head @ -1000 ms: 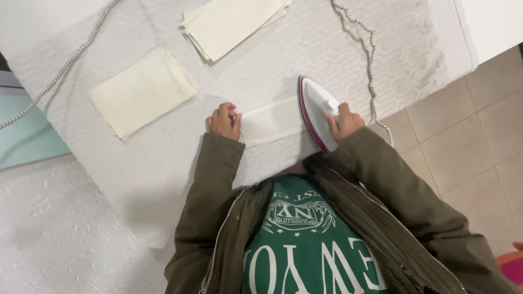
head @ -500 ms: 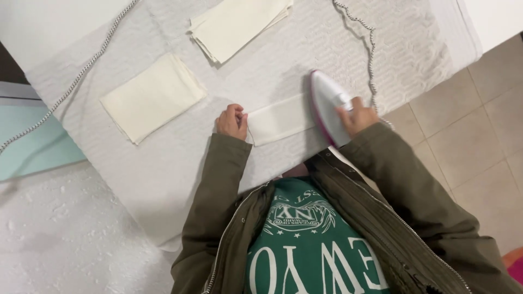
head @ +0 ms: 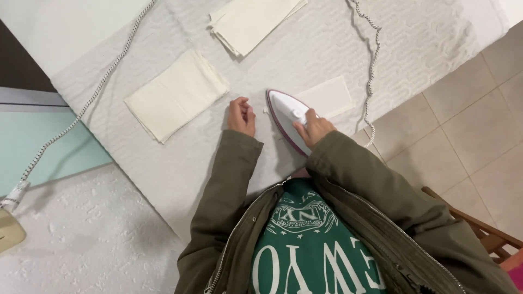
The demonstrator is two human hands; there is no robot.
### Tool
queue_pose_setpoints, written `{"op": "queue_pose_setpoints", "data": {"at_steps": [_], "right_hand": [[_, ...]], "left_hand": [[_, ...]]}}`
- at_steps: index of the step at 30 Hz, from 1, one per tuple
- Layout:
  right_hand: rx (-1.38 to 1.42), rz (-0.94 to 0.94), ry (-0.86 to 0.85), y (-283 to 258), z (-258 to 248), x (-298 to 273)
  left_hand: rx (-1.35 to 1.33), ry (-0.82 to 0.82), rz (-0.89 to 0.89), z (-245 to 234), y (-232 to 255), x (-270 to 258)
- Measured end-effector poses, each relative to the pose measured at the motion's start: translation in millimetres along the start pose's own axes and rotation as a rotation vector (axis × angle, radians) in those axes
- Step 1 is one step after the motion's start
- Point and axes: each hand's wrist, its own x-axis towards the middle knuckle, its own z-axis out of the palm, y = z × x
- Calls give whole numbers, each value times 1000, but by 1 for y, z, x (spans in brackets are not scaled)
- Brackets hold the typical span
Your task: Ironing small rectangular fabric pieces on a white covered workbench.
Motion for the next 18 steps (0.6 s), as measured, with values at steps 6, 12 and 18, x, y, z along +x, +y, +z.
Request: {"op": "queue_pose_setpoints", "data": {"at_steps": [6,12,18], "right_hand": [[-41,-28,44,-8,3,-8],[-29,142,-34,-14,-7,-4],[-27,354,-26,29,-50,-12]], "left_hand": [[-55,0,20,-4,4,-6],[190,-122,25,10,-2,-17],[936,-289,310,66,21,-49]]}}
